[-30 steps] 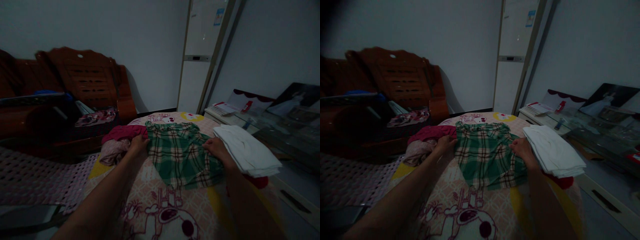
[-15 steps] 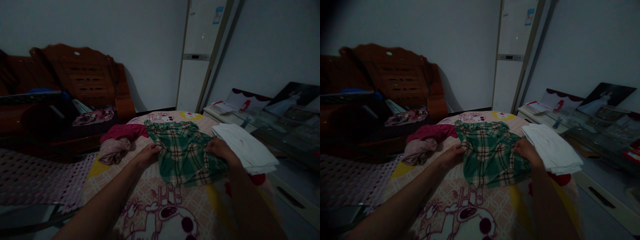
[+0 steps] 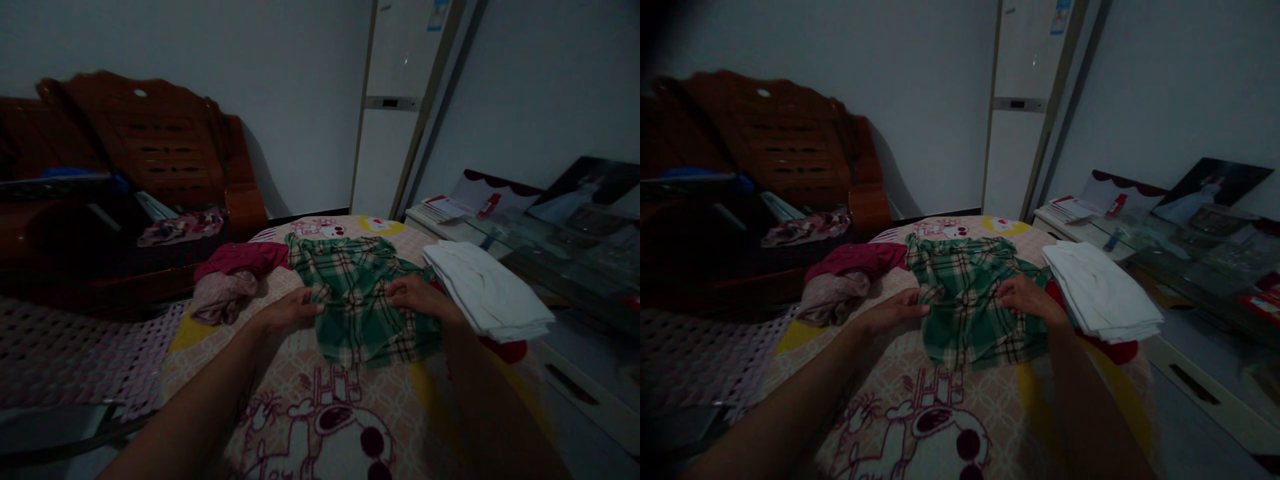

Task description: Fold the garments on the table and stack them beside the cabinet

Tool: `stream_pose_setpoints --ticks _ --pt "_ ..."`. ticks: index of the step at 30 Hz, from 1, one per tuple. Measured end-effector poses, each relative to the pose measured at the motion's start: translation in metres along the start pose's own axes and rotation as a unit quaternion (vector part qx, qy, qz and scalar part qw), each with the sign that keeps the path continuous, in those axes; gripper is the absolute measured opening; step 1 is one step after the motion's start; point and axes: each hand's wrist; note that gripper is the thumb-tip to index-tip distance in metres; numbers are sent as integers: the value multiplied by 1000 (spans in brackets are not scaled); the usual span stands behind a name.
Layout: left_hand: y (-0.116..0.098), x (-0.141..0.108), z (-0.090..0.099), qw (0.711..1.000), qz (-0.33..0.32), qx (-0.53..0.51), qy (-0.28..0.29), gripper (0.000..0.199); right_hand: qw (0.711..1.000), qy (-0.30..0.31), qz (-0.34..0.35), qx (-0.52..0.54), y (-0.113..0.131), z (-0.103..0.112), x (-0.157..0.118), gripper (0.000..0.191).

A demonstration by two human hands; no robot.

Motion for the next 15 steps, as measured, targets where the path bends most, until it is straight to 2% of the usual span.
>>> stream_pose_setpoints --ticks 2,4,6,9,12,15 --pt "-5 1 7 992 -19 -27 -124 46 999 39 1 4 3 -4 1 18" --pt "-7 3 17 971 -22 -19 -237 47 998 55 1 3 8 -9 1 19" --pt "-4 6 28 955 -4 -11 -298 48 997 68 16 -13 13 -15 1 18" --pt "4 8 38 958 17 -20 -286 51 994 85 56 -49 20 -24 2 16" --pt "11 9 41 967 -2 -29 -253 60 989 78 91 -88 27 -32 2 14" --pt "14 10 42 955 -39 2 -293 69 983 102 114 -103 33 -41 0 12"
Point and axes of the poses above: each hand's wrist, its own x-axis towards the middle knuckle, its own z-axis out of the back of the hand, y = z × x, and after that the axes turned 1 degree about -y, right-handed
